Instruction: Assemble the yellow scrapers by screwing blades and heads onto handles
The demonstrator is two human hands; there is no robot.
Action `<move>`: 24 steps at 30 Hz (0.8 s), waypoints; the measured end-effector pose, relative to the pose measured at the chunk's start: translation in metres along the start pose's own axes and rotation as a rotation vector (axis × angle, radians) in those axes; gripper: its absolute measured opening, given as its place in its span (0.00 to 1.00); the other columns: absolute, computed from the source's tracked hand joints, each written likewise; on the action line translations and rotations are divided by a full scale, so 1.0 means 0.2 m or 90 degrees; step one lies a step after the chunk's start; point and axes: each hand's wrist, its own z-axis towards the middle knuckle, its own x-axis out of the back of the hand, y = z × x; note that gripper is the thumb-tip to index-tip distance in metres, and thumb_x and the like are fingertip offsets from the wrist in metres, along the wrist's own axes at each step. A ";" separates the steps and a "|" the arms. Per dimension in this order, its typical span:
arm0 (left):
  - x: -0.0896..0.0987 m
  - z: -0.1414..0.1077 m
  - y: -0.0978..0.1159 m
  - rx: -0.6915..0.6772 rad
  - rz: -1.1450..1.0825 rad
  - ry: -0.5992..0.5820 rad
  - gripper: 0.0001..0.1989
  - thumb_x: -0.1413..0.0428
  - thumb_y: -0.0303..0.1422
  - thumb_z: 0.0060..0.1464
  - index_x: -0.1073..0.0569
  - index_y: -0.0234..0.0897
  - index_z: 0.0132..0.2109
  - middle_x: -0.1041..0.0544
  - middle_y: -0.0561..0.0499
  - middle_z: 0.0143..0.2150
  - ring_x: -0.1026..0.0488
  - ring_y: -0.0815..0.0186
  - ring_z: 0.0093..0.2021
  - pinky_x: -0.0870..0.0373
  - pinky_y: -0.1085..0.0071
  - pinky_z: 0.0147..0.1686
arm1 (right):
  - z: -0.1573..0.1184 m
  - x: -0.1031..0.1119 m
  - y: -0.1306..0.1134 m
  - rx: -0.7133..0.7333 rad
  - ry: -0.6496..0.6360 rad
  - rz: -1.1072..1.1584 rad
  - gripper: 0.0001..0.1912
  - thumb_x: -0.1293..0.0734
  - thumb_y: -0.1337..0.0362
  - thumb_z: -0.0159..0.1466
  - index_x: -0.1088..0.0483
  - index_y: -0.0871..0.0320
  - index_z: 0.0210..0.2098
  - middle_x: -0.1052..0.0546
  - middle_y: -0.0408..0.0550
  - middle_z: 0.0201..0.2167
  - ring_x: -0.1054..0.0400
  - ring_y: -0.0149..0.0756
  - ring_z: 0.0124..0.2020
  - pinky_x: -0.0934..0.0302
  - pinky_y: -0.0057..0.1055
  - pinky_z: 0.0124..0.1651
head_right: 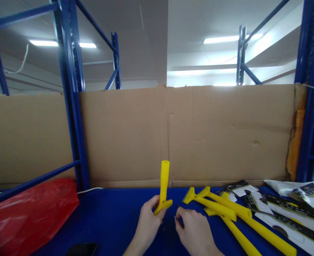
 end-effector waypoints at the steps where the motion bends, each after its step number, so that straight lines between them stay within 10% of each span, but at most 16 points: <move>1: 0.01 0.01 -0.01 -0.011 0.010 0.012 0.12 0.49 0.18 0.43 0.25 0.34 0.34 0.22 0.51 0.31 0.26 0.64 0.34 0.31 0.74 0.34 | 0.00 0.00 0.00 0.007 -0.012 -0.024 0.10 0.40 0.69 0.60 0.27 0.54 0.30 0.20 0.45 0.25 0.25 0.40 0.29 0.43 0.27 0.29; 9: 0.04 0.02 -0.04 -0.103 0.152 0.076 0.16 0.48 0.20 0.45 0.21 0.38 0.37 0.21 0.48 0.36 0.26 0.60 0.39 0.31 0.67 0.44 | -0.01 -0.03 0.00 0.046 -0.011 -0.019 0.11 0.40 0.70 0.58 0.26 0.53 0.29 0.20 0.48 0.29 0.25 0.42 0.31 0.42 0.29 0.30; 14: 0.07 0.01 -0.03 -0.219 0.260 0.090 0.22 0.52 0.17 0.47 0.21 0.42 0.41 0.21 0.49 0.38 0.27 0.61 0.41 0.30 0.64 0.45 | 0.05 0.00 0.03 -0.117 0.039 0.407 0.18 0.45 0.56 0.63 0.31 0.57 0.25 0.25 0.48 0.21 0.29 0.38 0.23 0.41 0.30 0.26; 18: 0.09 0.00 -0.04 -0.364 0.345 0.086 0.23 0.53 0.16 0.51 0.22 0.43 0.44 0.22 0.48 0.41 0.29 0.62 0.43 0.27 0.68 0.42 | 0.07 0.08 0.06 -0.264 -0.177 0.881 0.28 0.48 0.42 0.61 0.32 0.58 0.37 0.26 0.46 0.20 0.31 0.32 0.17 0.40 0.26 0.21; 24: 0.11 0.01 -0.04 -0.417 0.389 0.057 0.31 0.56 0.13 0.47 0.27 0.45 0.52 0.24 0.48 0.46 0.31 0.62 0.48 0.28 0.66 0.46 | 0.00 0.15 0.07 -0.168 -0.319 0.895 0.21 0.34 0.54 0.56 0.33 0.56 0.46 0.22 0.47 0.28 0.28 0.32 0.22 0.38 0.25 0.22</move>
